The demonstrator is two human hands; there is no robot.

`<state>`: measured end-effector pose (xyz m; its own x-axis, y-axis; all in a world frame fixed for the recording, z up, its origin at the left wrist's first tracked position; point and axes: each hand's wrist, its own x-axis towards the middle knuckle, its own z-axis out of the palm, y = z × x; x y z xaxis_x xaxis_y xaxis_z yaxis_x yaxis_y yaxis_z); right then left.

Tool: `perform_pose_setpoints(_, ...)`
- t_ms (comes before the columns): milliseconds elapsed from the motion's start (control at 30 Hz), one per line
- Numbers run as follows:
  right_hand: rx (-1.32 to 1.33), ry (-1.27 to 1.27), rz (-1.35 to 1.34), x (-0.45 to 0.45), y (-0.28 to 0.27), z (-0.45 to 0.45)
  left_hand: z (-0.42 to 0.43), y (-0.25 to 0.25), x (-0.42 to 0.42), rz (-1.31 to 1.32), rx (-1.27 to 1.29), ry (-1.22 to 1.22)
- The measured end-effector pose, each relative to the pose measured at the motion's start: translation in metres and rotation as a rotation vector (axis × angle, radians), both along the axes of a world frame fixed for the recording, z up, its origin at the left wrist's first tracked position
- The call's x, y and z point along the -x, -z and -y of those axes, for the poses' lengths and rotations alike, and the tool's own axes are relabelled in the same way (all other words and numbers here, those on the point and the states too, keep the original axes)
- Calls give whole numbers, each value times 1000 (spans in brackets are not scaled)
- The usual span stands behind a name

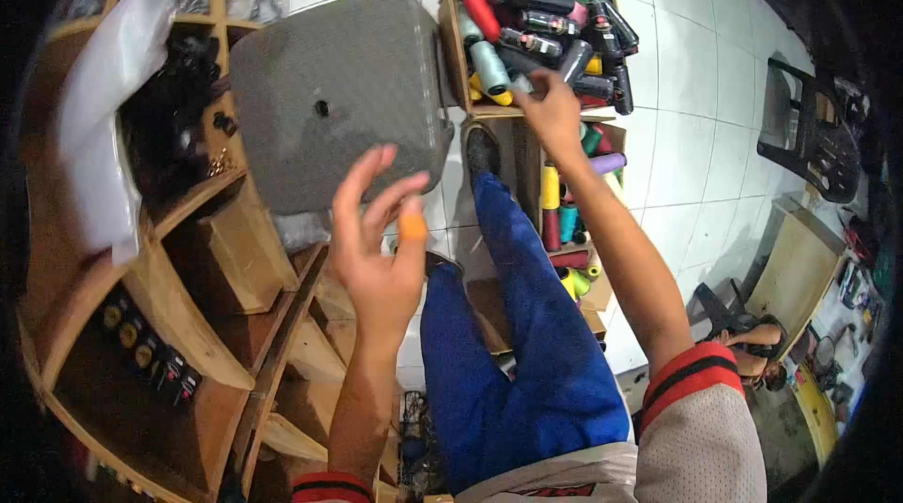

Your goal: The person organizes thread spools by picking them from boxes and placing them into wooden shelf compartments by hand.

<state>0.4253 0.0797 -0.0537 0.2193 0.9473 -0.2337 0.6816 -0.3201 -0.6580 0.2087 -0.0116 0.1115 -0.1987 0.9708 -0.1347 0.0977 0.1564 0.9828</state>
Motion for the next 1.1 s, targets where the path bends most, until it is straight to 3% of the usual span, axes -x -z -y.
perform_pose_setpoints(133, 124, 281, 329, -51, 55, -50, -77, 15, -48, 50, 35, 68)
perform_pose_setpoints(267, 303, 439, 292, -50, 64, -61, -105, 29, -73, 53, 110, 109)
perform_pose_setpoints(500, 273, 455, 249, -64, 77, -36, -108, 46, -83, 37, 252, 134)
perform_pose_setpoints(633, 331, 449, -11, -69, 0, 4, -115, 54, -93, -67, 328, 315)
perform_pose_setpoints(733, 374, 255, -150, -76, -66, 22, -128, 59, -106, -702, -93, 794)
perform_pose_setpoints(767, 418, 146, -235, -84, -77, 30, -128, 63, -112, -782, -188, 864)
perform_pose_setpoints(800, 565, 170, -475, -87, -92, 28, -127, 64, -116, -742, -121, 1004)
perform_pose_setpoints(867, 505, -18, -636, -100, -104, 25, -123, 67, -122, -651, 20, 1279)
perform_pose_setpoints(900, 523, 31, -759, -112, -95, 25, -119, 71, -126, -586, 146, 1280)
perform_pose_setpoints(933, 644, 222, -929, -126, -90, 15, -117, 72, -125, -521, 163, 1236)
perform_pose_setpoints(1000, 643, 484, -1151, -146, -68, -2, -117, 75, -117, -403, 193, 1145)
perform_pose_setpoints(1067, 558, 302, -538, -161, -29, -19, -109, 82, -112, -261, 323, 985)
perform_pose_setpoints(1100, 313, -34, -122, -168, -2, -24, -106, 83, -108, -170, 396, 915)
